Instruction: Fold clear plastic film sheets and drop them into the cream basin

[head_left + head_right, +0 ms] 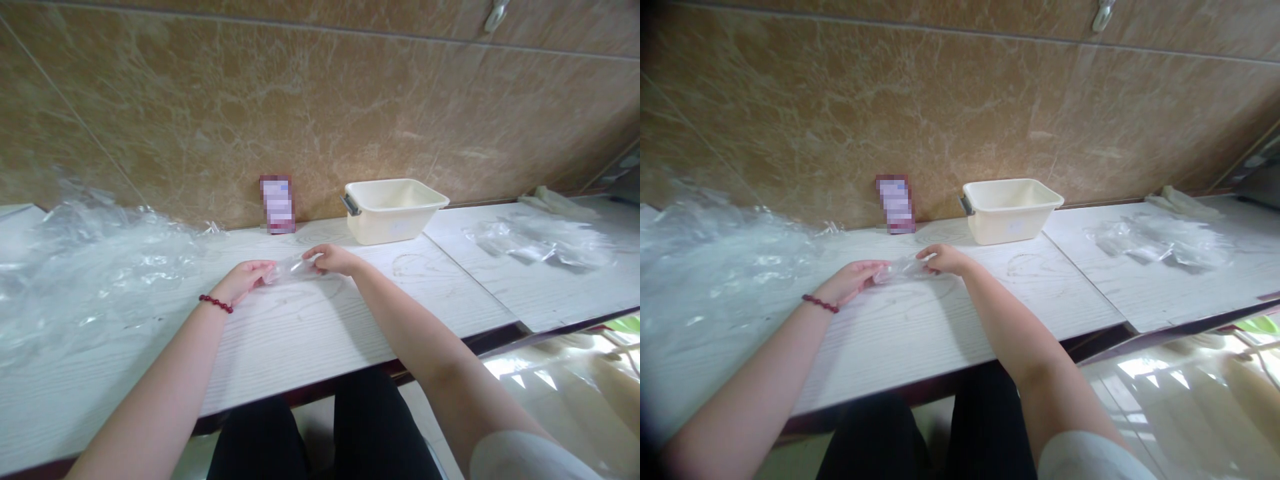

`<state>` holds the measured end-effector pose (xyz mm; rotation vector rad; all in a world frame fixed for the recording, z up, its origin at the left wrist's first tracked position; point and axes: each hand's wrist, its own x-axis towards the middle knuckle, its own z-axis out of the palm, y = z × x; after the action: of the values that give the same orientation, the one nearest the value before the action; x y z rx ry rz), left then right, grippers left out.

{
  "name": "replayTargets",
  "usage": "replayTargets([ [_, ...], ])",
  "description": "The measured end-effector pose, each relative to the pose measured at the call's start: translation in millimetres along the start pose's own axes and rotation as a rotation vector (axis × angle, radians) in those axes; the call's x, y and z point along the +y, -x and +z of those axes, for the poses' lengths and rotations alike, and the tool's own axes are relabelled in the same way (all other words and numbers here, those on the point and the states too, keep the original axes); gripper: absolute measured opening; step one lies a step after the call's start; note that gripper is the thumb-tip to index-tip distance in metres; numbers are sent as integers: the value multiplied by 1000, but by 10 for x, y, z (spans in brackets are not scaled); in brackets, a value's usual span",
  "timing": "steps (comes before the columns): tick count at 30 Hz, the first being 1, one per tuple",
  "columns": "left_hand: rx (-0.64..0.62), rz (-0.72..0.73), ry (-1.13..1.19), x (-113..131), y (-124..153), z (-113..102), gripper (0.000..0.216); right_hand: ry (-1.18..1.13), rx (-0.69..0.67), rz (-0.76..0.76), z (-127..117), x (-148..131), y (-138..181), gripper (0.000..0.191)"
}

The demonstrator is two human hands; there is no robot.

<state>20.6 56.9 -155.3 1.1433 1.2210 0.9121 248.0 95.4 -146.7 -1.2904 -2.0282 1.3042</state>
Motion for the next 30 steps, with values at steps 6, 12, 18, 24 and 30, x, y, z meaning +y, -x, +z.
replayTargets([
  [6, 93, 65, -314, -94, -44, 53, 51, 517, 461, -298, 142, -97, 6, 32],
  [12, 76, 117, -188, -172, -95, 55, 49, 655, 173, -440, 652, -173, 43, 41],
  [18, 91, 113, -264, -163, -78, 57, 62, 746, 181, -320, 792, -50, 48, 54],
  [24, 58, 72, -322, -144, -42, 81, 74, 781, 253, -143, 749, -46, 57, 56],
  [30, 33, 81, -408, -144, -29, 73, 77, 793, 199, 142, 620, -72, 11, 57],
])
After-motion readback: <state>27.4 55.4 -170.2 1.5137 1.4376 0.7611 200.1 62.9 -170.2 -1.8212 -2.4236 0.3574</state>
